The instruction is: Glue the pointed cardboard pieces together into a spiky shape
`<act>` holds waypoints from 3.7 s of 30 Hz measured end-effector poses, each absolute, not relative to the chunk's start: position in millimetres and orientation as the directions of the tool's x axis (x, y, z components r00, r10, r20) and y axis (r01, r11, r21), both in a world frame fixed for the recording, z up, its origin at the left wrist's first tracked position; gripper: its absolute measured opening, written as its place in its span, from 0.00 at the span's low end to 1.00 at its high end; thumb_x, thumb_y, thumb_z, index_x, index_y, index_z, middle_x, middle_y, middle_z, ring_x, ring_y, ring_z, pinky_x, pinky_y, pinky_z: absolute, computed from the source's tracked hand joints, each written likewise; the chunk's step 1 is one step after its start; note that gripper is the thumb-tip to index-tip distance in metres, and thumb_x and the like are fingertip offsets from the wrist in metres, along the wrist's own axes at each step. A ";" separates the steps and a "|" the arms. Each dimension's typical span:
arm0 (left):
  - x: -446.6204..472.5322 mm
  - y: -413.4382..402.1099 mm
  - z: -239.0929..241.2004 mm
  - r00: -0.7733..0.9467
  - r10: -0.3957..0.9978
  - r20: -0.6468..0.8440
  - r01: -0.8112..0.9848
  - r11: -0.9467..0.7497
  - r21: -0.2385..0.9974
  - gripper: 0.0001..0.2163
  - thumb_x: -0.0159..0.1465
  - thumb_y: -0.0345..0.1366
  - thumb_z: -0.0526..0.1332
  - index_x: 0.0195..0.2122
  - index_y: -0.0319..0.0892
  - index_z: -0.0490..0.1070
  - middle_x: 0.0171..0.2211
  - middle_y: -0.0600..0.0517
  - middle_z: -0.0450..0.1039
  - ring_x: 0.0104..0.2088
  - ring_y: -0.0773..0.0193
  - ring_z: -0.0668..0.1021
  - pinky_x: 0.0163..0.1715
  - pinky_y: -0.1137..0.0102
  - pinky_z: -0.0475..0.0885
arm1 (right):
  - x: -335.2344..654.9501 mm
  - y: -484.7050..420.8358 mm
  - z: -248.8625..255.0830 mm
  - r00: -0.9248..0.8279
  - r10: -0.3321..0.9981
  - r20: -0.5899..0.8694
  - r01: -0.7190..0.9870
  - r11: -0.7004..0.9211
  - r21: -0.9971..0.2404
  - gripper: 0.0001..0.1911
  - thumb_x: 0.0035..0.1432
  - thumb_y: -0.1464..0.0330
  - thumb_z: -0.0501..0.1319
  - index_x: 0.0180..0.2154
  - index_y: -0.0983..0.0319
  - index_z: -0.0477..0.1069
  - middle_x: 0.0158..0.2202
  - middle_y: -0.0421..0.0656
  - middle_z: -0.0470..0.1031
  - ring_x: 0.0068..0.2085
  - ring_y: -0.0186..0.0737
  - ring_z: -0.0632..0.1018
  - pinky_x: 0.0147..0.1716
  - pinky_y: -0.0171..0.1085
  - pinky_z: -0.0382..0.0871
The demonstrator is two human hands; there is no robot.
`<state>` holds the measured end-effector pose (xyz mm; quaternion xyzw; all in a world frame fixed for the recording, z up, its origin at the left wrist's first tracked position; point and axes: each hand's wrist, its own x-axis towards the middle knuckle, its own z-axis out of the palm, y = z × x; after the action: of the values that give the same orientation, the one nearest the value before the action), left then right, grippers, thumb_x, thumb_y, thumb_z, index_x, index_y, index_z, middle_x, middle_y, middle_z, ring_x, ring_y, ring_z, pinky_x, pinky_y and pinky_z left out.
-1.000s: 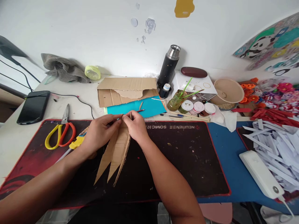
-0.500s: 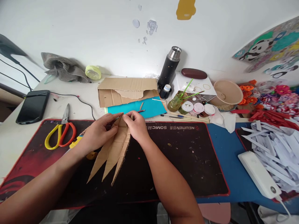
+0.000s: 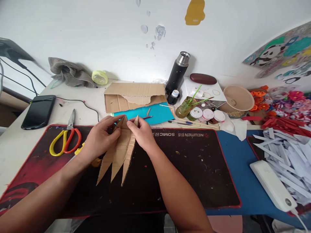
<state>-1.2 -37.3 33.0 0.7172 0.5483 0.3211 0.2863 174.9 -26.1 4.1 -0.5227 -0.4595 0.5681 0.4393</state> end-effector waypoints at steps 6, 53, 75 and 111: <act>0.4 -36.9 31.8 0.137 0.981 0.139 0.586 -0.194 0.787 0.24 0.64 0.31 0.58 0.61 0.43 0.75 0.40 0.52 0.75 0.34 0.63 0.74 0.38 0.67 0.72 | 173.6 -27.7 4.8 -0.088 0.985 -0.149 0.057 -0.145 -0.988 0.16 0.60 0.52 0.66 0.37 0.58 0.74 0.33 0.40 0.75 0.36 0.43 0.74 0.38 0.40 0.66; 12.1 -50.2 31.8 0.027 0.999 0.046 0.676 -0.052 0.735 0.10 0.68 0.42 0.61 0.44 0.45 0.76 0.40 0.51 0.86 0.37 0.58 0.85 0.38 0.68 0.75 | 174.7 -26.2 3.0 0.005 0.988 -0.156 0.131 -0.156 -0.979 0.11 0.59 0.57 0.64 0.34 0.58 0.73 0.30 0.39 0.75 0.34 0.43 0.75 0.35 0.40 0.65; 1.2 -27.8 48.3 0.095 0.989 0.111 0.822 -0.141 0.551 0.11 0.70 0.46 0.59 0.42 0.47 0.76 0.31 0.52 0.80 0.30 0.57 0.79 0.32 0.66 0.66 | 167.7 -31.6 3.8 -0.093 0.990 -0.105 0.085 -0.098 -0.992 0.11 0.62 0.57 0.65 0.35 0.57 0.71 0.30 0.37 0.71 0.33 0.41 0.71 0.35 0.39 0.65; 9.7 -23.6 45.5 0.131 0.991 0.012 0.710 -0.102 0.697 0.13 0.68 0.45 0.59 0.36 0.44 0.78 0.30 0.53 0.80 0.30 0.61 0.77 0.33 0.67 0.66 | 170.2 -28.6 2.8 -0.019 1.000 -0.016 0.135 -0.013 -0.991 0.10 0.61 0.60 0.63 0.30 0.58 0.69 0.27 0.36 0.70 0.31 0.38 0.69 0.32 0.38 0.61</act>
<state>9.7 -23.6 45.5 0.6983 0.6090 0.2520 0.2791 170.2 -28.6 2.8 -0.5314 -0.5340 0.4735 0.4563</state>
